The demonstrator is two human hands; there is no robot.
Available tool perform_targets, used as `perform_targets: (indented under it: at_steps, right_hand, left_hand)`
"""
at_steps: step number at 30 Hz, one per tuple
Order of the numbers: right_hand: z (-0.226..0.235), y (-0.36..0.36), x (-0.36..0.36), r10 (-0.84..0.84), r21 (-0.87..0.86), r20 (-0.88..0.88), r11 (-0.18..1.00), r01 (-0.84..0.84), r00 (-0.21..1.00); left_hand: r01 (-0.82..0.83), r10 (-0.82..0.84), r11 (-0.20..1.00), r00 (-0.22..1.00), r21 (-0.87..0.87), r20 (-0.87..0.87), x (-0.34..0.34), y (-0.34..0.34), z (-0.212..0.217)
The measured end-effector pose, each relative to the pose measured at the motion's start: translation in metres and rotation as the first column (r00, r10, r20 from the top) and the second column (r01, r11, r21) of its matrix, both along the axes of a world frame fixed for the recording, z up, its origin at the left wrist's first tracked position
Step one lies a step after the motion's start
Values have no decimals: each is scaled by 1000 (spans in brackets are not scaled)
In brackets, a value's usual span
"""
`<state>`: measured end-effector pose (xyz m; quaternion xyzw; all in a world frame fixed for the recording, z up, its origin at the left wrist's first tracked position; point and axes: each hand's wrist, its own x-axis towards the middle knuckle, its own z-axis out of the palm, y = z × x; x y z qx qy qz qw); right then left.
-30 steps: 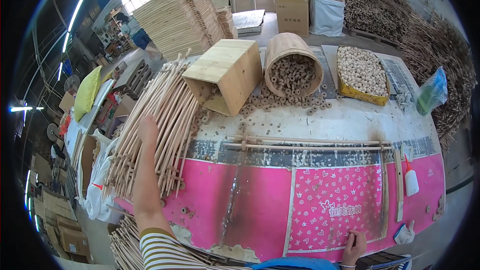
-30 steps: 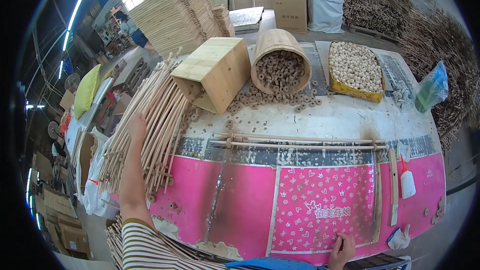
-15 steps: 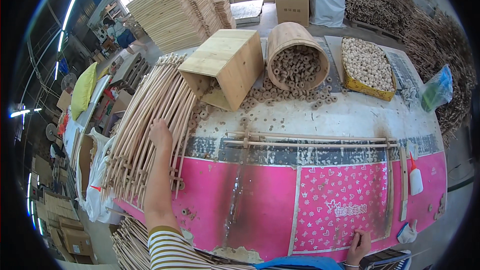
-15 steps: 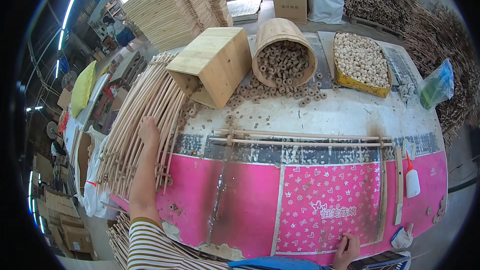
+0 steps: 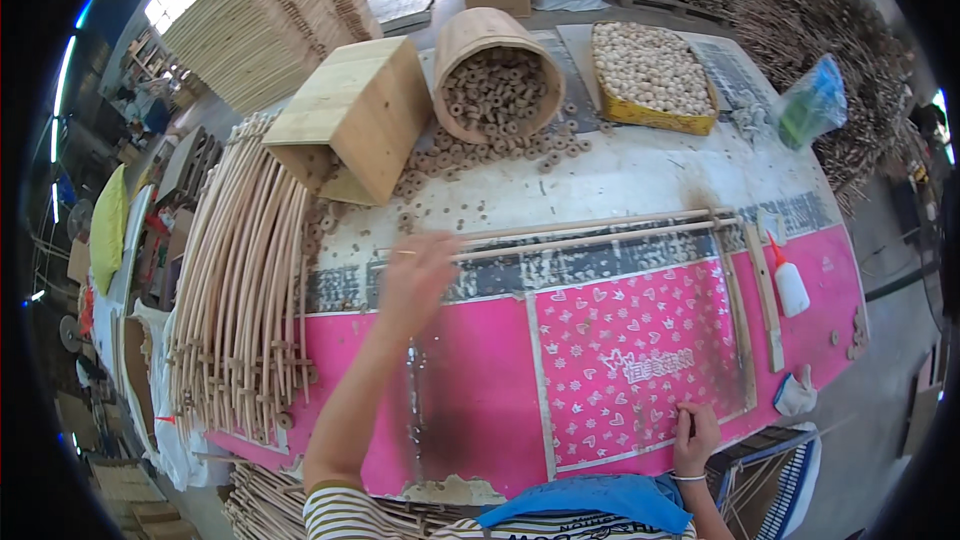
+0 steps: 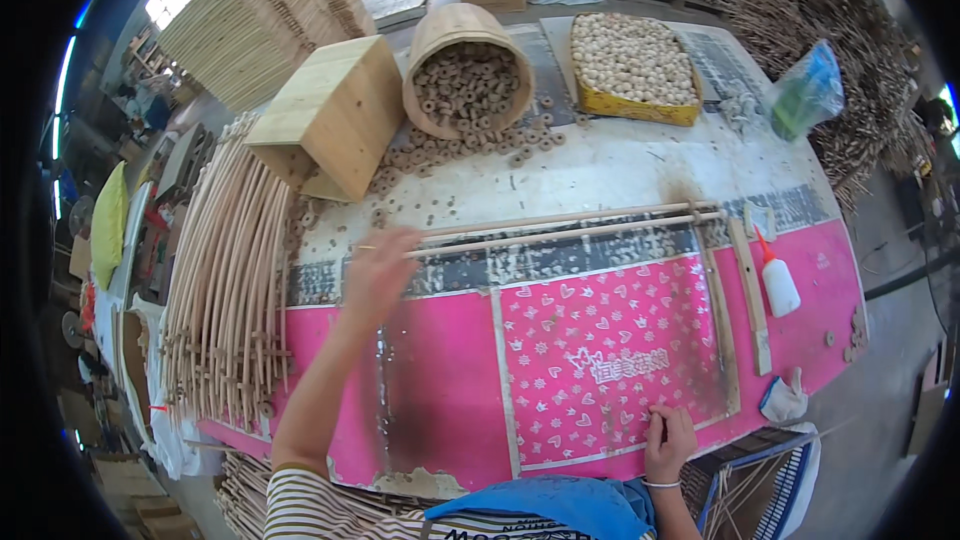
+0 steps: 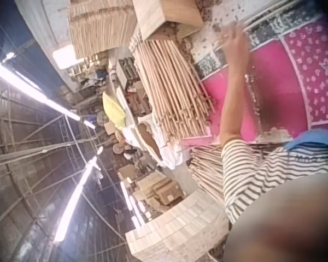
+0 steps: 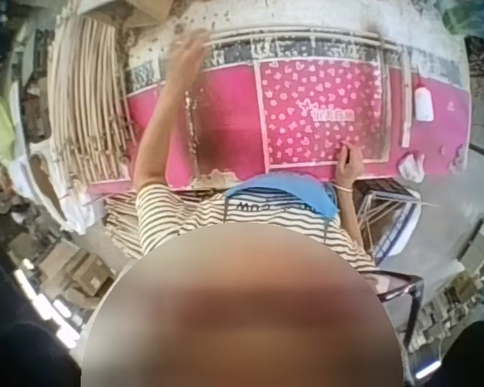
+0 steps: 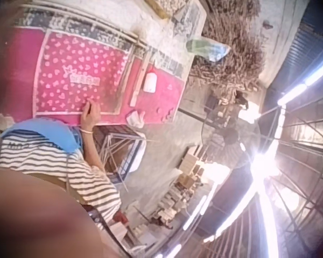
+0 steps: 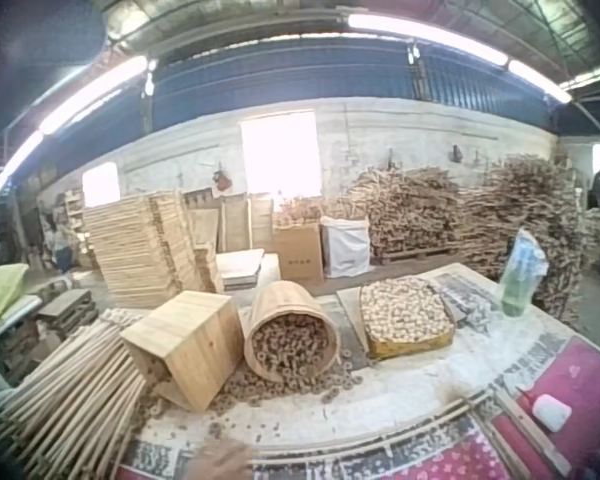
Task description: Assembling wooden racks by applying glue to rods and fitting them into circular spacers and frames.
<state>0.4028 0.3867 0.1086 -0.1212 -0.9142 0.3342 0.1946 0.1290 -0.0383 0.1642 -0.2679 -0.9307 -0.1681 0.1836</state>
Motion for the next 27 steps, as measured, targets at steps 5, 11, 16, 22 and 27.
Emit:
perform_targets:
  at_steps: [5, 11, 16, 22, 27]
  right_hand:
    - [5, -5, -3, 30, -5, -14, 1000, -30, 999]
    - [8, -3, -2, 0, 4, -2, 1000, 0, 1000]
    - [7, 1, 1, -7, -1, -24, 1000, 7, 1000]
    - [8, -7, -4, 6, -14, -25, 1000, -6, 1000]
    - [-6, 0, 0, 14, 7, -61, 1000, -14, 998]
  left_hand:
    - [51, -43, 986, 998, -159, 56, -36, 71, -54]
    - [-3, -34, 971, 988, -240, -153, -42, 87, -69]
    - [26, -99, 957, 965, -289, -241, -46, 98, -68]
    - [5, -102, 944, 956, -330, -276, -32, 81, -45]
    - [-92, -51, 920, 936, -381, -349, -5, 59, 18]
